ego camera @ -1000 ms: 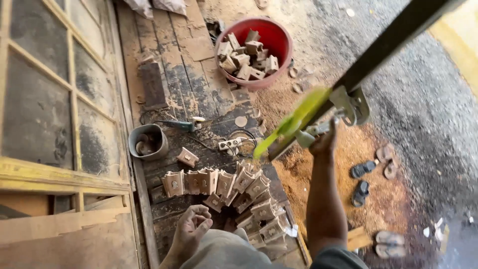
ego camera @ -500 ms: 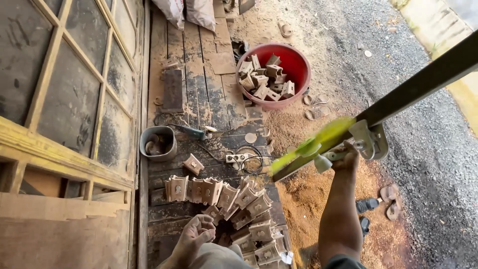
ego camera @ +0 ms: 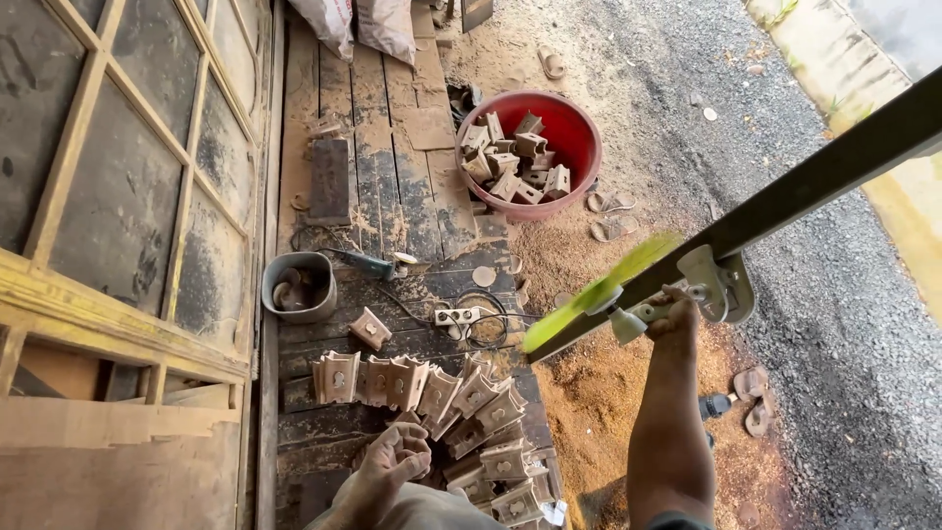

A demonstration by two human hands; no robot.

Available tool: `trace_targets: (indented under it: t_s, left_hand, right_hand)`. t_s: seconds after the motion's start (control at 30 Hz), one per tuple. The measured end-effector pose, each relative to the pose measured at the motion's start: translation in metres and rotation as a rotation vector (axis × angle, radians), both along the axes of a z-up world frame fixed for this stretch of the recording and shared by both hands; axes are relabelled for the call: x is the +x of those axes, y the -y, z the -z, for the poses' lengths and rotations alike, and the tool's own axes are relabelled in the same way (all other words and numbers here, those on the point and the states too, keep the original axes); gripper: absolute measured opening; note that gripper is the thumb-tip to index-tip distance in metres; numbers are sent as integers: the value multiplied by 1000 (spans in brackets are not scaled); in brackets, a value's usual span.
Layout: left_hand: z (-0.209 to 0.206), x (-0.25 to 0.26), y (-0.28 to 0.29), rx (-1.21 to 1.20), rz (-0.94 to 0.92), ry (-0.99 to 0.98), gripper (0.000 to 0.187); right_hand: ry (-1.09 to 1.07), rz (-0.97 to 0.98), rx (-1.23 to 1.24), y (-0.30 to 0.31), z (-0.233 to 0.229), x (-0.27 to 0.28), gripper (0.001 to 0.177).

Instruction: Applying glue to wooden frames and attaching decorative pieces, then gathering and bagging small wooden components.

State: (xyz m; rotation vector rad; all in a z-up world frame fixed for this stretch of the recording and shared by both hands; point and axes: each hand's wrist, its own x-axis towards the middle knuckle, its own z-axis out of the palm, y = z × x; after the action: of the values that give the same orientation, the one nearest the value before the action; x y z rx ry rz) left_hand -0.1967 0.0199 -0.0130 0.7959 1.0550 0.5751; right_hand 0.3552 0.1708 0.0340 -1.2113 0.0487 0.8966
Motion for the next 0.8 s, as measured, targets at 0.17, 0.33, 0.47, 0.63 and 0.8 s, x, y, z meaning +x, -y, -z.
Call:
trace_targets:
  t_s: [0.17, 0.33, 0.47, 0.63, 0.8]
  left_hand:
    - [21, 10, -1, 41, 26, 47, 30]
    - [7, 15, -9, 10, 52, 51, 33]
    - [15, 21, -10, -9, 41, 88, 33]
    - [7, 22, -11, -8, 49, 94, 31]
    - [5, 23, -13, -6, 41, 117, 33]
  right_hand:
    - [1, -26, -95, 2, -2, 1, 17]
    - [46, 14, -194, -3, -5, 1, 10]
    - [57, 29, -264, -5, -17, -7, 11]
    - [55, 9, -235, -3, -18, -7, 10]
    - [120, 3, -309, -2, -24, -13, 10]
